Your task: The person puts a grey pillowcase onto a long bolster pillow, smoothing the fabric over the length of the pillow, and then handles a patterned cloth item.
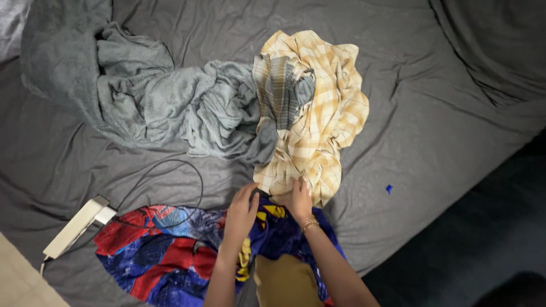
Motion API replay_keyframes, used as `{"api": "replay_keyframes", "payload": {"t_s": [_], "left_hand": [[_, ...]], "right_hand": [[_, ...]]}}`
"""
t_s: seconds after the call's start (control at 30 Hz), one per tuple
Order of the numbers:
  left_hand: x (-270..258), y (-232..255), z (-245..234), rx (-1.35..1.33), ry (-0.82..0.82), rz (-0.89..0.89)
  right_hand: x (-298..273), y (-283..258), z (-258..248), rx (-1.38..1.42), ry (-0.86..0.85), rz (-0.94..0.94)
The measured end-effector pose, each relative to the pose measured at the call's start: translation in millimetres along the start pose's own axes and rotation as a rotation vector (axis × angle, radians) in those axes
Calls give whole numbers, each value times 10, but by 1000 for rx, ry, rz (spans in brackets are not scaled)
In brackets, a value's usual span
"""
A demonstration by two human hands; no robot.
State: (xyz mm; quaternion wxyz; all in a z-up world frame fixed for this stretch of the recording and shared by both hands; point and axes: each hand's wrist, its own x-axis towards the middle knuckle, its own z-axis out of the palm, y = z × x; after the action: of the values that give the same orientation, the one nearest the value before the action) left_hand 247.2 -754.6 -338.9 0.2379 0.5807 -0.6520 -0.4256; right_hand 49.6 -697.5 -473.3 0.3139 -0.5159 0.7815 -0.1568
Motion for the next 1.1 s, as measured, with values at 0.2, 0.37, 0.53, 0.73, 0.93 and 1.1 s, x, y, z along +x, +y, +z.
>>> {"api": "replay_keyframes", "payload": {"t_s": [0.2,0.37,0.53,0.73,0.93,1.1], "left_hand": [[88,-151,74,-9,-50,-12],[81,-107,72,-24,-57,1],[-37,154,-26,-25,-24,46],[-238,638,-239,-50,-60,55],[-615,1347,-617,-148,39,312],[-1183,1682,-841,-134,-75,229]], "right_hand": [[104,421,537,-321,91,26],[330,643,523,-240,292,-102],[174,405,202,925,-6,379],[-244,-432,-666,1205,47,261],[-937,-1297,-1502,1248,-88,129],[-1646,-1712,-1908,1229,-138,108]]}}
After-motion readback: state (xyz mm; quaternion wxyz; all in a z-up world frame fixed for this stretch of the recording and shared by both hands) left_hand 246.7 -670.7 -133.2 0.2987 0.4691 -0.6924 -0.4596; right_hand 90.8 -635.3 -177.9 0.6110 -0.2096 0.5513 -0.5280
